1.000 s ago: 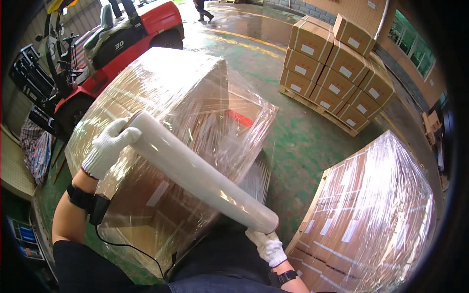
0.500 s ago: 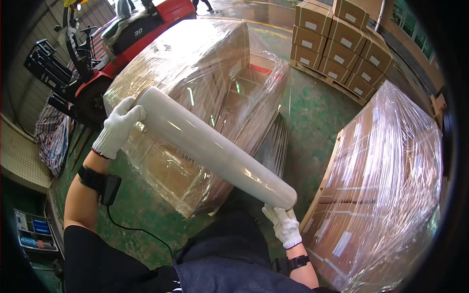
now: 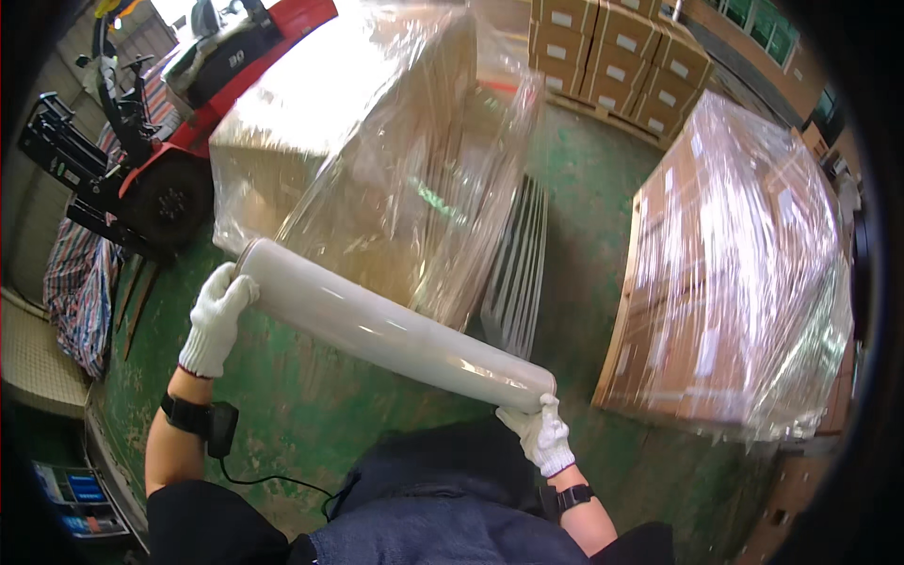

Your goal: Manually apply stretch wrap to secure cardboard boxes on a pallet.

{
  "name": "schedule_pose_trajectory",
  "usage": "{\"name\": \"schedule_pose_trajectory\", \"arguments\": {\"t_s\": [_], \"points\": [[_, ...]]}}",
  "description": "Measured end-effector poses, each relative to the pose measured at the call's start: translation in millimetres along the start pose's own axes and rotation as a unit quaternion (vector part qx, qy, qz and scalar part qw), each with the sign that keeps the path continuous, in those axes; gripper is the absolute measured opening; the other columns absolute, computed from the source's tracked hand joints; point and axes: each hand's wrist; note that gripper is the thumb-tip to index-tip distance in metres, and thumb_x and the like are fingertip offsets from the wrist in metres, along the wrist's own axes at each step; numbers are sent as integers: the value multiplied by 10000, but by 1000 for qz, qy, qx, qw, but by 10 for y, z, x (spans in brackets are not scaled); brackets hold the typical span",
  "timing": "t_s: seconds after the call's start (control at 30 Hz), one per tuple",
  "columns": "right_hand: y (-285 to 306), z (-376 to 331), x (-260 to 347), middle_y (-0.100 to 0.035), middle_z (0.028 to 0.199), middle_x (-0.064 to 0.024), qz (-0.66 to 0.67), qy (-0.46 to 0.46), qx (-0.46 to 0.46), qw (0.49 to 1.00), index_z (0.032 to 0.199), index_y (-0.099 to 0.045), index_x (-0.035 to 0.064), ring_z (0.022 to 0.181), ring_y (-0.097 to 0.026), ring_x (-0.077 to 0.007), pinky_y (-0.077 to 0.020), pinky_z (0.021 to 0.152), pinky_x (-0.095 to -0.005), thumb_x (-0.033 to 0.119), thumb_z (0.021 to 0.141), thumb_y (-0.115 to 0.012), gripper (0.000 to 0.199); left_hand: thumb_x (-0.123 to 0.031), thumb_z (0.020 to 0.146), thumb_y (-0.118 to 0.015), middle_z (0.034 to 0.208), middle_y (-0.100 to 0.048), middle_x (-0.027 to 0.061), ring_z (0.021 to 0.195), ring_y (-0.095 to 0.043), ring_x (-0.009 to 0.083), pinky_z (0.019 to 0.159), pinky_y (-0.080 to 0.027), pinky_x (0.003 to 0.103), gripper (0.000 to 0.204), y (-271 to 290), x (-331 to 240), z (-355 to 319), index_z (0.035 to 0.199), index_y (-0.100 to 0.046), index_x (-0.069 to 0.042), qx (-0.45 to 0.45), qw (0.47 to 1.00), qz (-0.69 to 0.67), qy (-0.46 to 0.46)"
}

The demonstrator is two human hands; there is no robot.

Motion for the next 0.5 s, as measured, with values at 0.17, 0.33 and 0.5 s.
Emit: {"name": "schedule_pose_trajectory", "arguments": {"t_s": [0.17,0.33,0.5], "points": [[-134,-309,-1644,-408,1498,-236,43,-100,-119,987,1493,-331,6,1338,-478,-416,-416,1119,-553,499,1008,-467,704,-198,961,-571,854,-606,-12,798,-535,77,745,-453,260,199,806,1430,-681,986,-626,-8,7,998,4,68],[-131,-717,-3060,-526,1384,-248,26,-184,-211,960,1432,-409,-2,1243,-572,-385,-485,1058,-501,415,1017,-514,598,-214,932,-591,905,-650,9,809,-567,81,732,-480,276,256,1596,2874,-1257,1073,-650,-8,47,978,28,202],[126,-1041,-4048,-611,1275,-175,-237,-81,-121,960,1262,-537,33,1139,-612,-298,-511,972,-411,411,1018,-522,451,-246,938,-617,931,-650,10,837,-565,100,767,-472,290,276,1921,3393,-1462,1080,-646,-11,40,969,65,234]]}}
Point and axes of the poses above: each hand's wrist, its own z-axis towards the middle knuckle, its own y-axis out of the back of the hand, x = y × z
